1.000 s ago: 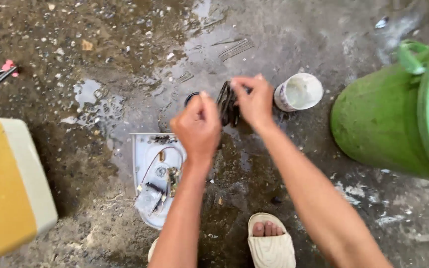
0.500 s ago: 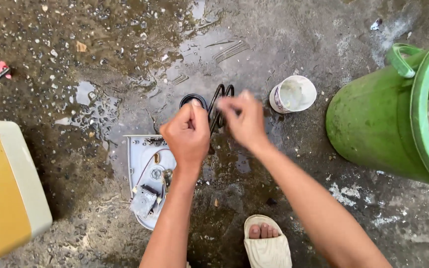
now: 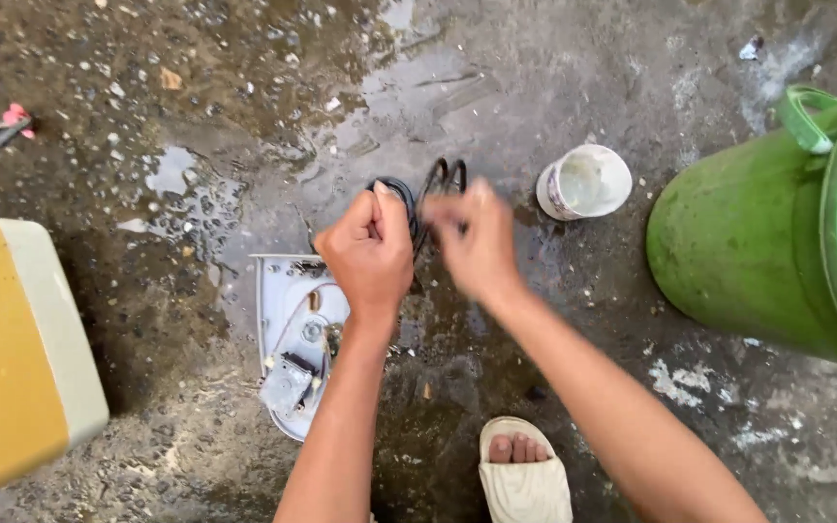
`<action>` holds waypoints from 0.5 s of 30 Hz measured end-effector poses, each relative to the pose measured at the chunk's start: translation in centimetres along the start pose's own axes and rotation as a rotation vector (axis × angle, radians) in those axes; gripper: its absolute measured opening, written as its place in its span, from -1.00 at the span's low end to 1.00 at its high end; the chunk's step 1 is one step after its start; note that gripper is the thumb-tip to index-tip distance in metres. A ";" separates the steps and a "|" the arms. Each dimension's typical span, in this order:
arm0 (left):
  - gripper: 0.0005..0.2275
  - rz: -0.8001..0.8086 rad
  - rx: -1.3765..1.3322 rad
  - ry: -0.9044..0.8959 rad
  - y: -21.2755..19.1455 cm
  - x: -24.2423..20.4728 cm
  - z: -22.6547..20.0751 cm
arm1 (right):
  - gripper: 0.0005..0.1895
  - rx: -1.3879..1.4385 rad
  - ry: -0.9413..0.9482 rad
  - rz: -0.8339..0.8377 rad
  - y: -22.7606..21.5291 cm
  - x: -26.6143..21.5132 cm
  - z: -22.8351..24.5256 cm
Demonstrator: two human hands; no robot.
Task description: Scrubbing mineral deposits and scale off a water heater heating element using steel wool and water on a concrete floor.
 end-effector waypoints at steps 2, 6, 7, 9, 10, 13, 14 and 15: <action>-0.56 0.035 -0.015 0.001 0.2 -0.2 -0.2 | -0.90 0.003 -0.009 0.010 -0.7 0.3 -1.2; -0.55 0.095 0.025 0.049 0.1 -1.3 -1.5 | -0.86 -0.178 0.166 -0.101 -0.7 3.4 -6.4; -0.55 0.084 0.007 0.054 0.5 -1.2 -1.2 | -0.86 -0.191 0.150 -0.108 -1.2 1.9 -4.4; -0.57 0.064 0.070 0.036 0.9 -0.4 -0.4 | -0.92 -0.004 -0.016 -0.042 -1.0 -1.1 -0.1; -0.57 0.056 0.061 0.049 1.2 0.1 -0.4 | -0.92 -0.006 -0.031 -0.051 -0.8 -0.4 -0.9; -0.55 0.074 0.052 0.054 1.0 -0.8 -0.9 | -0.88 0.011 -0.078 -0.069 -0.8 0.0 -3.9; -0.56 0.082 0.049 0.078 1.1 -0.8 -1.2 | -0.93 -0.016 -0.085 -0.124 -1.1 1.3 -5.3; -0.57 0.103 0.065 0.091 0.3 -1.2 -1.5 | -0.95 -0.032 -0.071 -0.170 -0.7 1.7 -6.4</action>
Point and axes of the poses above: each hand's wrist, its own x-axis towards the middle knuckle, its own y-axis out of the palm, z = x × y, the point moved 1 cm from there along x, towards the middle knuckle, and after that the axes turned 5 degrees about -y, right-handed, at the moved point
